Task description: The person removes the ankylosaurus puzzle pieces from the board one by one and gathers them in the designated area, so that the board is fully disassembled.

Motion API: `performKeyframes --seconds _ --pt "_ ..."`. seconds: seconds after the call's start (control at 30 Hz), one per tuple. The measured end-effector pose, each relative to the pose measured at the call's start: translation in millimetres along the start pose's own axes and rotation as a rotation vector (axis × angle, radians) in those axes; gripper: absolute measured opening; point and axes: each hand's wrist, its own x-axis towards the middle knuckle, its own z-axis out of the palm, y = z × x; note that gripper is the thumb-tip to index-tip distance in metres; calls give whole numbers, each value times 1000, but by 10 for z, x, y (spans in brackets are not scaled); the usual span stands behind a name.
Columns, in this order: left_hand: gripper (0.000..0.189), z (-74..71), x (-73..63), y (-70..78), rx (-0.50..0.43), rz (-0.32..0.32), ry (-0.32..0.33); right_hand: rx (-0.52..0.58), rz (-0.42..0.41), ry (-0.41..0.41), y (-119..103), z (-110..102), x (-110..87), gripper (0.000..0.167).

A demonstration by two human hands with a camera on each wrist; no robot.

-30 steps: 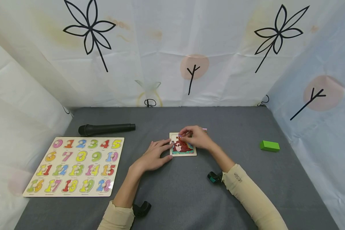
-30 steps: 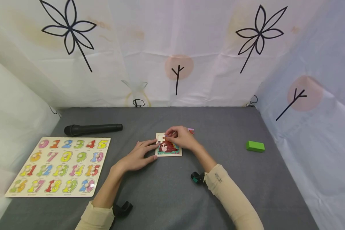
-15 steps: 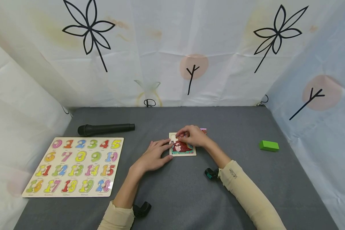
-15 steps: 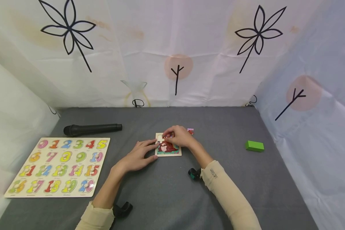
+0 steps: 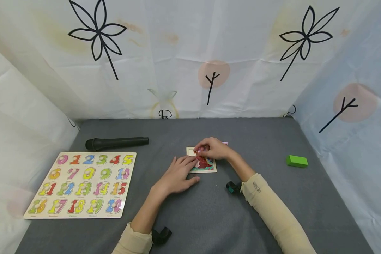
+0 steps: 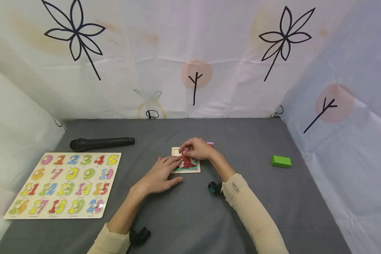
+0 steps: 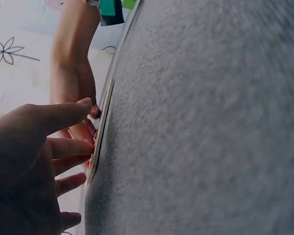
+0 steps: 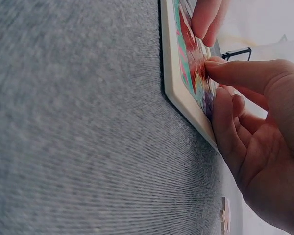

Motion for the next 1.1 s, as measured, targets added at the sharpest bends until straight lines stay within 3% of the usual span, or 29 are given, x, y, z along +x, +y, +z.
performKeyframes --seconds 0.2,0.5,0.73,1.1 --pt "70 24 9 24 -9 -13 -41 24 7 -33 4 -18 27 19" --pt "65 36 20 18 -6 -18 -17 41 6 -59 2 -25 45 17" --pt "64 52 17 12 -16 -35 -13 7 -19 -16 6 6 -2 15" --pt "64 46 9 16 -42 -34 -18 109 -29 67 44 33 -16 23"
